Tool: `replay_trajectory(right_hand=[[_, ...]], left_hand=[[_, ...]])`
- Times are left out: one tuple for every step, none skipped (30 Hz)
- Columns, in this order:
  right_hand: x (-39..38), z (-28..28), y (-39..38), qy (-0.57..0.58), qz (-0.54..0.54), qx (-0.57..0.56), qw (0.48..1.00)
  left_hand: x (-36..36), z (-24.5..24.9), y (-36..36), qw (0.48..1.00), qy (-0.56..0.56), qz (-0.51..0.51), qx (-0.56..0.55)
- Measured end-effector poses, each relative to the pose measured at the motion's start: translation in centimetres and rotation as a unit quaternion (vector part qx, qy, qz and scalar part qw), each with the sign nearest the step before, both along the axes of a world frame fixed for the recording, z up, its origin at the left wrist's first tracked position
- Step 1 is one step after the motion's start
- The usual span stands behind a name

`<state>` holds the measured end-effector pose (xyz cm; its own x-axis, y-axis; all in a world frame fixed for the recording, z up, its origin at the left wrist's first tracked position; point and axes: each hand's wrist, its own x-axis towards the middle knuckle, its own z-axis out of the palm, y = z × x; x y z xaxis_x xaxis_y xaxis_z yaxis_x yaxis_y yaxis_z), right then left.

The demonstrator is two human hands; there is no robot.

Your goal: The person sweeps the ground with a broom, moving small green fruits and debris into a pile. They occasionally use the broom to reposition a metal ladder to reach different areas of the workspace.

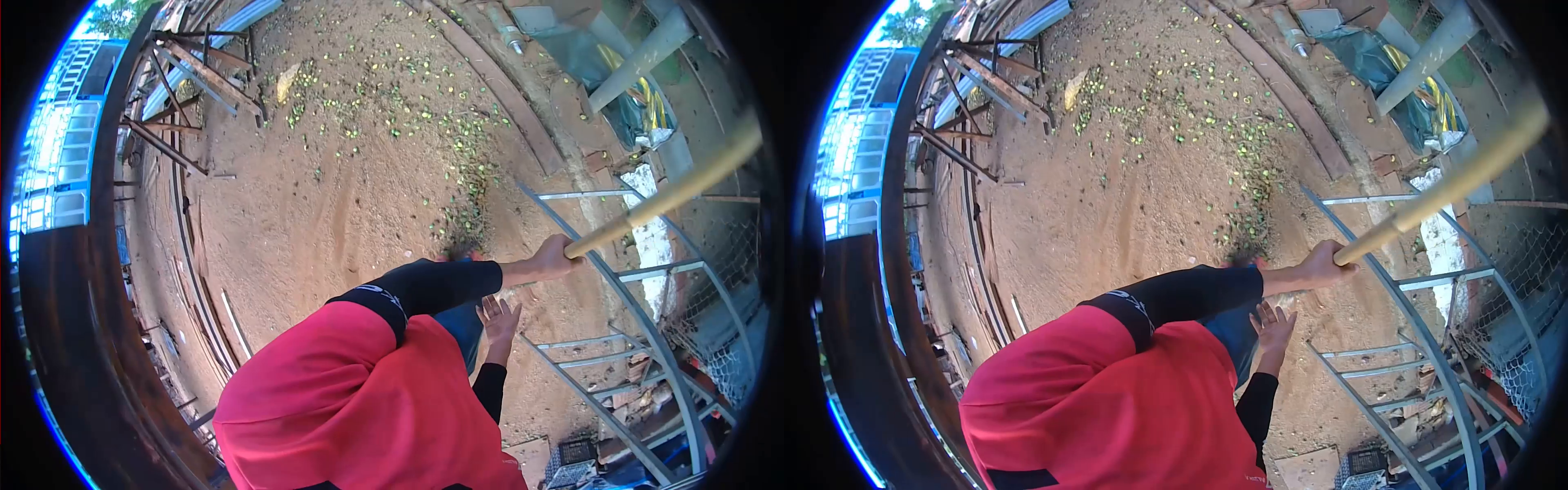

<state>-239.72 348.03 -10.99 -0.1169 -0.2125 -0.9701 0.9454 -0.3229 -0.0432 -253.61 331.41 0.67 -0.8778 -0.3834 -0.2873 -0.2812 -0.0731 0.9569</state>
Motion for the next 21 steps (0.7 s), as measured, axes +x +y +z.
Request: replay_trajectory(right_hand=[[-0.3, -1.4, -0.6, -0.017, -0.059, -0.055, 0.997], [-0.2, -3.2, -1.6, -0.02, -0.081, -0.055, 0.995], [-0.3, -5.0, -2.9, 0.012, -0.162, -0.077, 0.984], [-0.1, -6.3, -3.6, 0.047, -0.243, -0.089, 0.965], [-0.3, -6.9, -4.3, 0.044, -0.271, -0.102, 0.956], [-0.8, -7.9, -5.4, 0.044, -0.298, -0.117, 0.946], [-0.7, -11.4, -5.8, 0.063, -0.343, -0.115, 0.93], [-0.4, -14.9, -6.2, 0.082, -0.389, -0.112, 0.911], [-1.9, -11.8, -8.7, 0.038, -0.42, -0.037, 0.906], [-1.4, -14.6, -9.5, 0.058, -0.445, 0.001, 0.894], [-0.7, -17.9, -9.5, 0.09, -0.455, -0.01, 0.886], [0.6, -21.1, -9.0, 0.12, -0.465, -0.014, 0.877], [1.6, -25.3, -7.4, 0.144, -0.455, -0.043, 0.878], [3.7, -28.3, -6.2, 0.164, -0.435, -0.067, 0.883], [7.2, -28.4, -7.5, 0.15, -0.453, -0.043, 0.878], [9.8, -27.9, -8.9, 0.128, -0.437, 0.017, 0.89], [9.6, -27.3, -10.7, 0.115, -0.416, 0.07, 0.899], [7.6, -27.0, -12.5, 0.113, -0.391, 0.119, 0.906], [5.9, -26.7, -14.6, 0.107, -0.365, 0.168, 0.91], [5.4, -25.8, -20.0, 0.091, -0.45, 0.168, 0.872], [5.3, -25.3, -25.3, 0.034, -0.46, 0.131, 0.877]], left_hand=[[0.0, 0.4, -1.3, 0.995, -0.021, -0.02, 0.092], [0.3, 0.6, -2.2, 0.98, -0.049, -0.042, 0.19], [0.9, 0.8, -3.2, 0.977, -0.043, -0.069, 0.195], [1.6, -0.8, -3.8, 0.976, -0.04, -0.076, 0.201], [2.5, -2.3, -4.2, 0.974, -0.036, -0.08, 0.21], [3.5, -2.4, -5.0, 0.975, -0.044, -0.074, 0.205], [4.3, -2.3, -6.5, 0.977, -0.052, -0.071, 0.196], [5.4, -4.0, -7.8, 0.973, -0.066, -0.076, 0.207], [6.6, -6.1, -9.1, 0.962, -0.03, -0.059, 0.266], [6.9, -5.7, -10.9, 0.953, 0.015, -0.049, 0.298], [7.2, -4.8, -13.4, 0.94, 0.056, -0.039, 0.333], [7.7, -4.4, -17.3, 0.943, 0.076, -0.095, 0.31], [8.1, -3.0, -21.1, 0.949, 0.099, -0.099, 0.281], [8.9, -3.7, -25.9, 0.932, 0.128, -0.137, 0.311], [9.4, -2.1, -30.7, 0.924, 0.12, -0.15, 0.33], [10.1, -2.4, -36.0, 0.905, 0.106, -0.207, 0.356], [11.7, -3.7, -40.1, 0.913, 0.072, -0.191, 0.353], [14.0, -6.2, -44.2, 0.921, 0.03, -0.226, 0.315], [14.9, -7.0, -46.7, 0.918, -0.01, -0.26, 0.298], [16.2, -7.7, -48.7, 0.913, -0.056, -0.288, 0.283], [17.9, -9.3, -50.7, 0.909, -0.064, -0.285, 0.298]])
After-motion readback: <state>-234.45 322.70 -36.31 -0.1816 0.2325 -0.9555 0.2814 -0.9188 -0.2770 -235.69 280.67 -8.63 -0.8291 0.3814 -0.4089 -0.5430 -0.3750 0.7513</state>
